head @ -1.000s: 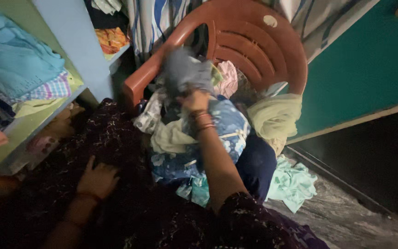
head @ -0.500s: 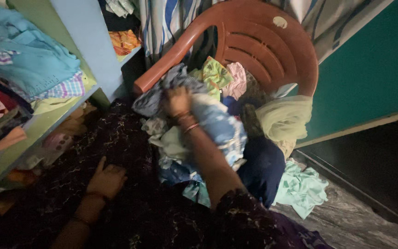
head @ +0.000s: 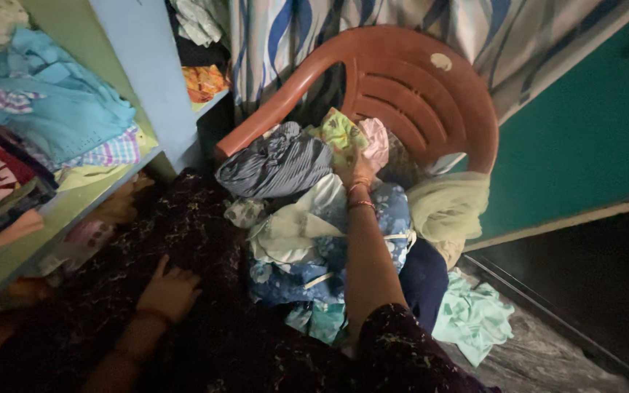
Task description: The person folds various garments one by one, including a maroon shirt, a red shirt with a soccer ball graphic, a dark blue shirt, a green floral-patterned garment, and a blue shirt with a graphic. Each item is smoothed and folded into a compact shape and placed on a shelf.
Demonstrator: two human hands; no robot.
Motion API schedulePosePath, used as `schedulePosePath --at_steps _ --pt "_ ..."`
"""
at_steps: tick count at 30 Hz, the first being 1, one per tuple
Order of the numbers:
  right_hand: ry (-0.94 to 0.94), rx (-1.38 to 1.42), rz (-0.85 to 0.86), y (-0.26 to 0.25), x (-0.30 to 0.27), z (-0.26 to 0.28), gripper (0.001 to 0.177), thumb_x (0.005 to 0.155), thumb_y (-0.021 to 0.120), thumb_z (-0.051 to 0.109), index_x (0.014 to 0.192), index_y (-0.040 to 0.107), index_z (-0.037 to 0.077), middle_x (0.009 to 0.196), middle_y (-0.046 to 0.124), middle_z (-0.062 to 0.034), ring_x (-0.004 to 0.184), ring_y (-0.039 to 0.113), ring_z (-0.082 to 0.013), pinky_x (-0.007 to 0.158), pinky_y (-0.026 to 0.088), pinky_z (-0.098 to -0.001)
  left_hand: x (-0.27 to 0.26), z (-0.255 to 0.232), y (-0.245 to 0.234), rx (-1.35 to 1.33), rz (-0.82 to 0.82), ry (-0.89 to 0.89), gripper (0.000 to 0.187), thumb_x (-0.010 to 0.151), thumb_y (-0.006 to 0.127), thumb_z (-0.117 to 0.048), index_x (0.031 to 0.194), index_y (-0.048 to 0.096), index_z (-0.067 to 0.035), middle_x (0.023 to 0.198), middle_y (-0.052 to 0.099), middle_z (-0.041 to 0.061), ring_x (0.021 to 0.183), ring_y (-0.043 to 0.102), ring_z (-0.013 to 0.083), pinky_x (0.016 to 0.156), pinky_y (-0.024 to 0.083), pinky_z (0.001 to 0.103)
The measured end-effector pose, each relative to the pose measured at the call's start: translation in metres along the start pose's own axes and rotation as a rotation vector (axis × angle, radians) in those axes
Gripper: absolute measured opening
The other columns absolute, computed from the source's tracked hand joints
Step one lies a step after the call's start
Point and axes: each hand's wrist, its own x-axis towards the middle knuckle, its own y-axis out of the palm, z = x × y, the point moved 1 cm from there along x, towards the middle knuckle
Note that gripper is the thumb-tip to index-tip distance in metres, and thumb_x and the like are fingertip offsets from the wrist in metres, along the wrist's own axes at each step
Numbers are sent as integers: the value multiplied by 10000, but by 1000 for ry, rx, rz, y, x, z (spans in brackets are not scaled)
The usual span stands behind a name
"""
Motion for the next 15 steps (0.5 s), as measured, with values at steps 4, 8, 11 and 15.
schedulePosePath --at_steps 4,8,11,15 --pt "-1 24 -11 32 4 5 596 949 586 584 1382 576 175 1234 676 -206 1135 656 -389 959 523 -489 -1 1 7 -63 -124 25 375 951 564 -376 1260 667 -190 1251 668 34 1217 569 219 1246 144 540" --pt "-476 232 -793 17 23 -10 408 1073 504 446 1278 676 138 1230 727 -163 1187 683 -370 1041 540 -500 1 2 10 4 -38 15 330 1003 533 -399 1221 672 -193 1171 687 38 1236 563 223 1280 129 534" --pt "-79 73 -431 -44 61 -11 450 969 691 525 1043 754 85 967 713 -244 916 673 -423 813 535 -534 2 1 17 3 -33 11 297 984 558 -385 1151 707 -190 1169 684 42 1230 571 225 1271 139 549" --pt "-538 1286 -142 -151 39 16 404 1068 583 363 1169 694 -12 1087 711 -184 965 700 -304 837 588 -430 2 2 19 -24 -105 38 355 959 586 -375 1232 691 -172 1222 680 71 1241 568 265 1227 149 566"
